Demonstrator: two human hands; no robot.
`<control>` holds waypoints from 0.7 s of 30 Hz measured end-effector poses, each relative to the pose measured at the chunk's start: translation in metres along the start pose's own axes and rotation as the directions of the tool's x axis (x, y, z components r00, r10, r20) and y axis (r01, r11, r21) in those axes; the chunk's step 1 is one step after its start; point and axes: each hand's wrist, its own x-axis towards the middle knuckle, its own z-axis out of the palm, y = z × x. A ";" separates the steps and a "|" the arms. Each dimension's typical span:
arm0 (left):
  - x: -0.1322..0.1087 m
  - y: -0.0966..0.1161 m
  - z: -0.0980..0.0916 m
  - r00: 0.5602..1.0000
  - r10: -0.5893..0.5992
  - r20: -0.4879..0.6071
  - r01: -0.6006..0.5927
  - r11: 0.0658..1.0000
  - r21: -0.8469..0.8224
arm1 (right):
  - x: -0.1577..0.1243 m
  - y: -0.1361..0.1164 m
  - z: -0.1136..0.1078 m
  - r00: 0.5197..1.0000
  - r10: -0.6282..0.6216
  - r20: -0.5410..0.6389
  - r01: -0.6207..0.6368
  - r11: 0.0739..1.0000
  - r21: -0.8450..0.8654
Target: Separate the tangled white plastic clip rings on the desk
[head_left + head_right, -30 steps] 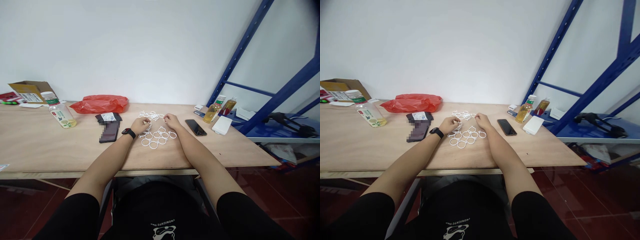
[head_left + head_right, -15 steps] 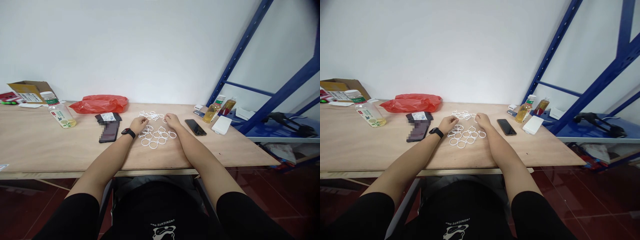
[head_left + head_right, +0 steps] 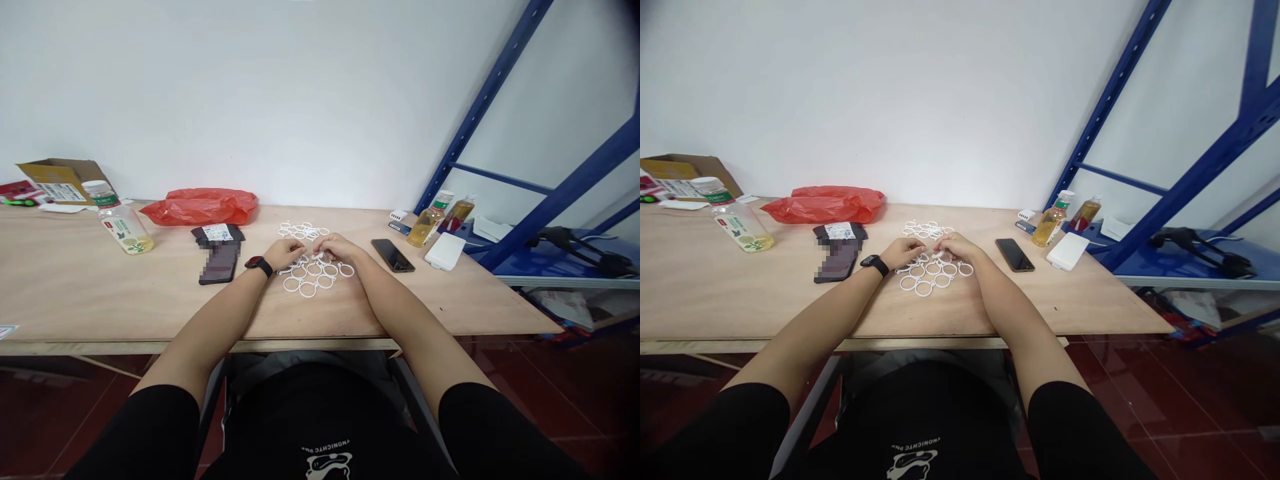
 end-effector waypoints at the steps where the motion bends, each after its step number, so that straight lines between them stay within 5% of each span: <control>1: 0.000 0.000 0.000 1.000 0.009 0.000 -0.009 1.000 0.007 | 0.000 -0.001 0.000 1.000 -0.011 0.024 0.011 1.000 -0.008; 4: 0.001 0.000 -0.001 1.000 0.012 0.002 -0.012 1.000 0.019 | 0.007 -0.002 -0.003 0.986 -0.100 -0.134 0.098 0.995 -0.021; 7: 0.001 0.001 0.000 1.000 0.001 -0.003 -0.001 1.000 0.007 | 0.020 0.005 -0.012 0.899 -0.182 -0.397 0.132 0.980 -0.151; 9: 0.001 0.002 0.000 1.000 -0.005 -0.001 0.005 1.000 -0.007 | 0.027 0.013 -0.019 0.838 -0.280 -0.469 0.098 0.922 -0.374; 11: 0.000 0.003 0.000 1.000 -0.007 0.004 0.007 1.000 -0.016 | 0.032 0.021 -0.026 0.840 -0.338 -0.424 0.015 0.796 -0.605; 15: -0.001 0.002 0.000 1.000 -0.016 -0.009 0.016 1.000 -0.007 | 0.038 0.026 -0.033 0.916 -0.208 -0.343 -0.157 0.600 -0.784; 21: 0.001 -0.003 0.001 0.999 -0.024 -0.029 0.025 1.000 0.013 | 0.037 0.022 -0.025 0.972 -0.189 -0.143 -0.035 0.480 -0.877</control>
